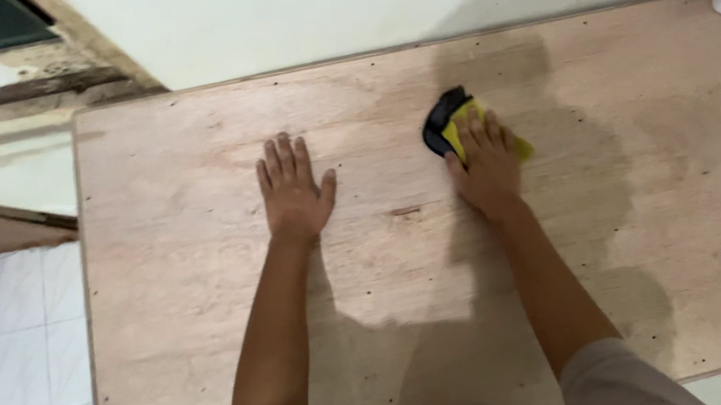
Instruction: The person wipes a light-colored wooden surface with a yellow and blue sponge, moving in circular and back-and-forth motions across the board. The person keeps their left hand on the surface for stability while scrubbing with the right hand.
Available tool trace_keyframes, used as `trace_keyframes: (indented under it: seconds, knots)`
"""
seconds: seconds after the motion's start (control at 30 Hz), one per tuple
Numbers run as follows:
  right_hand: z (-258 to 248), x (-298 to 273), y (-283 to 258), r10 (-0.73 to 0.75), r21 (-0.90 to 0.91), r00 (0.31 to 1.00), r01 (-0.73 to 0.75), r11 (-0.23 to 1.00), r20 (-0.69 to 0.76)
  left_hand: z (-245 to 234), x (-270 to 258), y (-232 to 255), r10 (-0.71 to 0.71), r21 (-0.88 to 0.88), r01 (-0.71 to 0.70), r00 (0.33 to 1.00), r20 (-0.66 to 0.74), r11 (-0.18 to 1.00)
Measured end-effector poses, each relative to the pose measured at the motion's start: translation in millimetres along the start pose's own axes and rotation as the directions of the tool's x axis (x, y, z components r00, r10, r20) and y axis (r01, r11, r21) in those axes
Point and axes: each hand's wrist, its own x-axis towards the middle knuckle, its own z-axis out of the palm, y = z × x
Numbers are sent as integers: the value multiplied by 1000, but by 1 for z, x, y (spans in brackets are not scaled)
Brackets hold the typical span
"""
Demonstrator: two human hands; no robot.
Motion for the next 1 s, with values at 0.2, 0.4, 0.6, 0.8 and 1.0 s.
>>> trace_keyframes:
  seconds: [0.2,0.4,0.6,0.8,1.0]
  knots:
    - [-4,-12,-81,-204,61,972,198,978,117,11,-32,8,18,-33,-20,999,-39,999]
    - [-22,-119,-99,-403,212,900,366,906,168,32,-87,17,32,-87,-44,991,-131,995]
    - [-44,-216,-45,-374,188,901,337,923,219,43,-146,29,88,-89,-97,991,-104,991]
    - [-50,-225,11,-78,118,996,72,990,50,37,-197,32,156,-104,-155,988,-1,982]
    - [-10,-159,-31,69,-45,994,-73,996,-80,42,-252,38,147,-113,-147,989,-11,983]
